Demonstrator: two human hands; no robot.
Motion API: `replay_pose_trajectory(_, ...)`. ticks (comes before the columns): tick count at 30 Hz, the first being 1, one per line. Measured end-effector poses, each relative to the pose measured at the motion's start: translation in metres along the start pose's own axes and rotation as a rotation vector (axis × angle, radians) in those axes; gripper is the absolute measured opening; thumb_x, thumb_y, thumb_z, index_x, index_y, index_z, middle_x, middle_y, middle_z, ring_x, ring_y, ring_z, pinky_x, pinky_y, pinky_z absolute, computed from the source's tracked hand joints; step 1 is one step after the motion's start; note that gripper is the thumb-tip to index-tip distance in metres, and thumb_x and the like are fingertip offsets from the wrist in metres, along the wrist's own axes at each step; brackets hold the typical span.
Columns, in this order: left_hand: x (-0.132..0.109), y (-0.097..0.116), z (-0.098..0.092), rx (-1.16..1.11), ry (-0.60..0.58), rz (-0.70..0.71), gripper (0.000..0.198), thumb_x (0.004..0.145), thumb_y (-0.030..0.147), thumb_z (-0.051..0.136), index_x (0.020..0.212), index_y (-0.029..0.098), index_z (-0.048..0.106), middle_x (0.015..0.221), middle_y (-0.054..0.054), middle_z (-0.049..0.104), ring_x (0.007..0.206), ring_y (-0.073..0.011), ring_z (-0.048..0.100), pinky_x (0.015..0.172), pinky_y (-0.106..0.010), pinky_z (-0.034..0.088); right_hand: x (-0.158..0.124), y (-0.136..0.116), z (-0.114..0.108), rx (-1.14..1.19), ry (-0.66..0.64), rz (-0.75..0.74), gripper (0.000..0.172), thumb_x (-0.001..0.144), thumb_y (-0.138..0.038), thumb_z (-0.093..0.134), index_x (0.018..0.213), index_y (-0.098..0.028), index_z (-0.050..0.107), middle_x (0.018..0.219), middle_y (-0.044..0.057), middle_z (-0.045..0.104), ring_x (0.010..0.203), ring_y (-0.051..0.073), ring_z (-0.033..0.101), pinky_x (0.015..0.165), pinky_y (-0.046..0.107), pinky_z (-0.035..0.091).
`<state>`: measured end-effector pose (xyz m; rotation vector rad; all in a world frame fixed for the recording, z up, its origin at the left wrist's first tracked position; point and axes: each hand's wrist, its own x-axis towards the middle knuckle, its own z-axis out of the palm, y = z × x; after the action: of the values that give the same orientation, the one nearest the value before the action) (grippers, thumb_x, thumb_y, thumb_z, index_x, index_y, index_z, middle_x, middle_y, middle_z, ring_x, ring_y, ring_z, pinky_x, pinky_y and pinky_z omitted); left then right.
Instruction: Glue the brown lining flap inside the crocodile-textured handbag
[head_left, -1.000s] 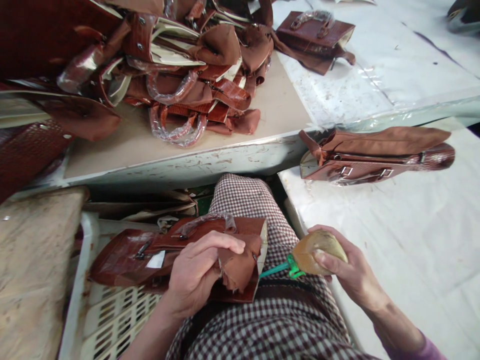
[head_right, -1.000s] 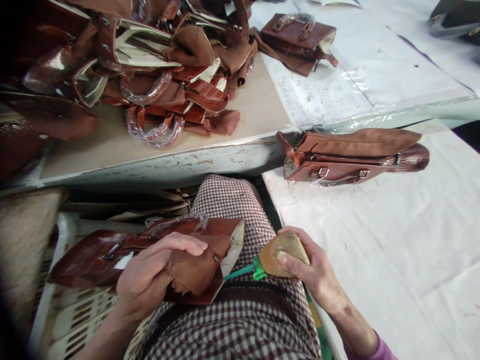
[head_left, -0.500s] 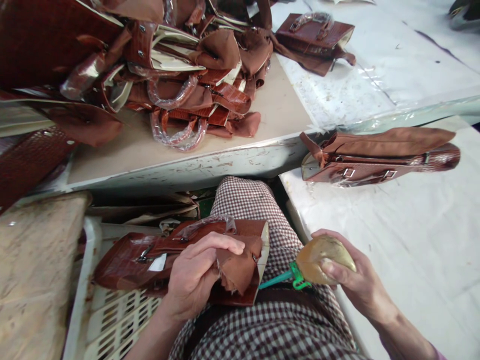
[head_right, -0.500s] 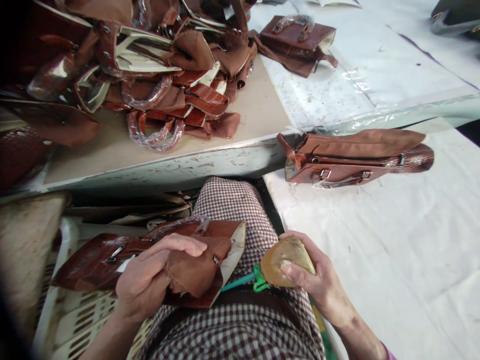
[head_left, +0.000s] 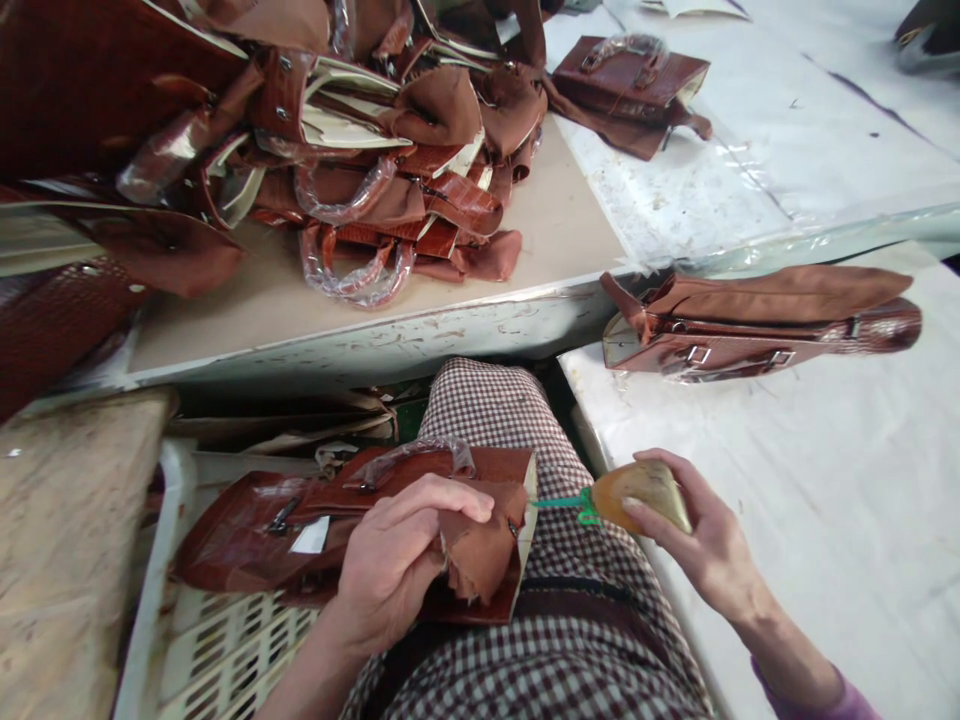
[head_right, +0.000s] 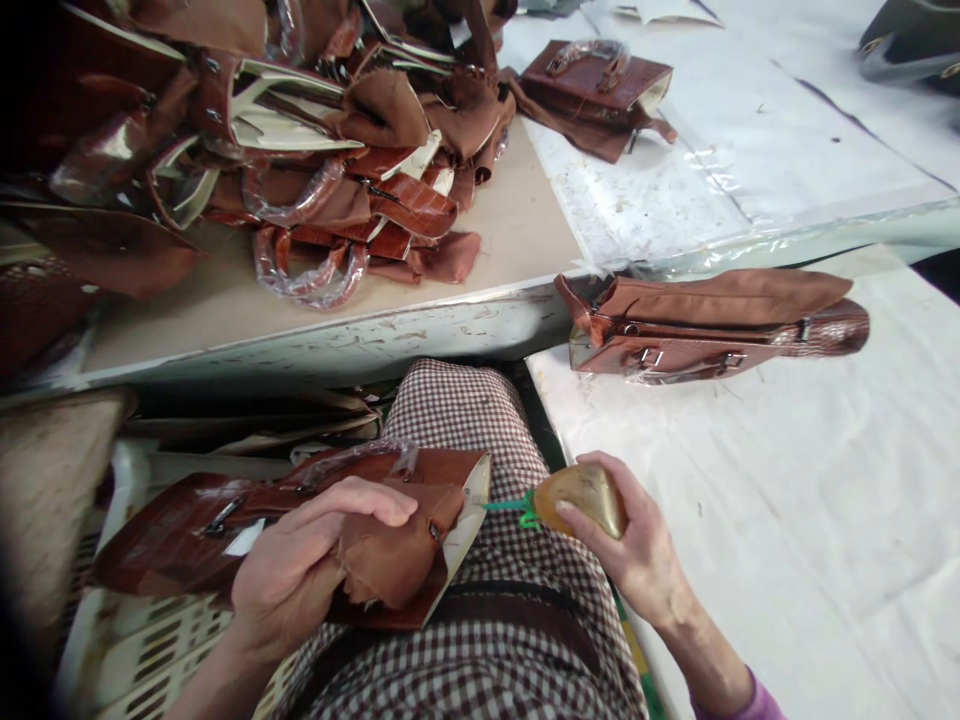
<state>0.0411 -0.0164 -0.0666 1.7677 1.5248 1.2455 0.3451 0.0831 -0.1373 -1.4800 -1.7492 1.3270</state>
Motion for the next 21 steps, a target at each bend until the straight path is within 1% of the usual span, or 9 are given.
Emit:
replay_pose_trajectory(2,0.002,0.0,0.001,-0.007,0.012,0.017,0.018,0.098,0.011,0.058,0.093,0.019,0.073,0.089,-0.004,0.08,0.082,-0.0181,0.077,0.076,-0.025,0.064,0.0,0.004,0.001,-0.015,0.013,-0.045,0.046,0.085,-0.051,0.079,0.119,-0.024,0.063,0.098,0.005,0.073,0.081,0.027,0.07,0.075,0.038,0.06)
replay_pose_trajectory(6,0.002,-0.001,0.001,-0.027,0.024,0.003,0.016,0.099,0.014,0.059,0.093,0.019,0.072,0.089,-0.004,0.079,0.083,-0.0166,0.077,0.079,-0.022,0.063,-0.001,0.014,0.003,-0.028,0.042,-0.121,0.046,0.086,-0.051,0.078,0.121,-0.025,0.063,0.104,0.005,0.072,0.087,0.027,0.07,0.081,0.037,0.061)
replay_pose_trajectory(8,0.0,-0.001,0.0,-0.018,0.013,-0.026,0.018,0.097,0.01,0.057,0.093,0.019,0.072,0.091,-0.004,0.079,0.086,-0.0163,0.077,0.08,-0.021,0.062,-0.001,0.018,0.005,-0.024,0.071,-0.146,0.047,0.086,-0.051,0.079,0.121,-0.025,0.063,0.106,0.006,0.071,0.09,0.028,0.07,0.082,0.038,0.061)
replay_pose_trajectory(11,-0.001,-0.002,-0.004,0.011,-0.007,-0.045,0.024,0.094,0.004,0.055,0.092,0.02,0.072,0.094,-0.004,0.079,0.089,-0.0163,0.077,0.082,-0.021,0.062,0.0,0.022,0.008,0.011,0.088,-0.15,0.048,0.085,-0.051,0.079,0.12,-0.024,0.063,0.107,0.007,0.072,0.091,0.029,0.07,0.08,0.038,0.061)
replay_pose_trajectory(13,0.0,-0.001,-0.005,0.015,-0.008,-0.044,0.024,0.092,0.003,0.055,0.091,0.02,0.072,0.093,-0.003,0.079,0.088,-0.0165,0.077,0.082,-0.021,0.063,0.001,0.023,0.008,0.046,0.076,-0.128,0.048,0.083,-0.051,0.08,0.119,-0.023,0.063,0.104,0.007,0.072,0.089,0.029,0.07,0.079,0.037,0.061)
replay_pose_trajectory(16,0.001,0.0,-0.006,0.018,0.003,-0.036,0.024,0.09,0.001,0.056,0.087,0.019,0.071,0.091,-0.003,0.079,0.086,-0.0164,0.078,0.08,-0.02,0.063,0.0,0.026,0.002,0.091,0.04,-0.051,0.049,0.083,-0.051,0.081,0.12,-0.024,0.064,0.099,0.005,0.071,0.084,0.027,0.068,0.074,0.035,0.06)
replay_pose_trajectory(19,0.001,0.0,-0.007,0.035,0.017,-0.017,0.026,0.089,-0.001,0.054,0.085,0.018,0.07,0.094,-0.003,0.08,0.089,-0.0147,0.078,0.084,-0.017,0.061,-0.002,0.028,-0.005,0.164,-0.005,0.049,0.051,0.084,-0.051,0.081,0.124,-0.024,0.063,0.097,0.004,0.069,0.077,0.025,0.064,0.06,0.031,0.056)
replay_pose_trajectory(21,-0.001,-0.001,-0.007,0.048,0.012,-0.016,0.028,0.09,-0.002,0.051,0.085,0.018,0.07,0.097,-0.003,0.079,0.091,-0.0138,0.077,0.087,-0.016,0.06,-0.003,0.029,-0.005,0.296,-0.04,0.121,0.053,0.084,-0.05,0.082,0.126,-0.024,0.063,0.093,0.004,0.068,0.072,0.023,0.06,0.052,0.028,0.052)
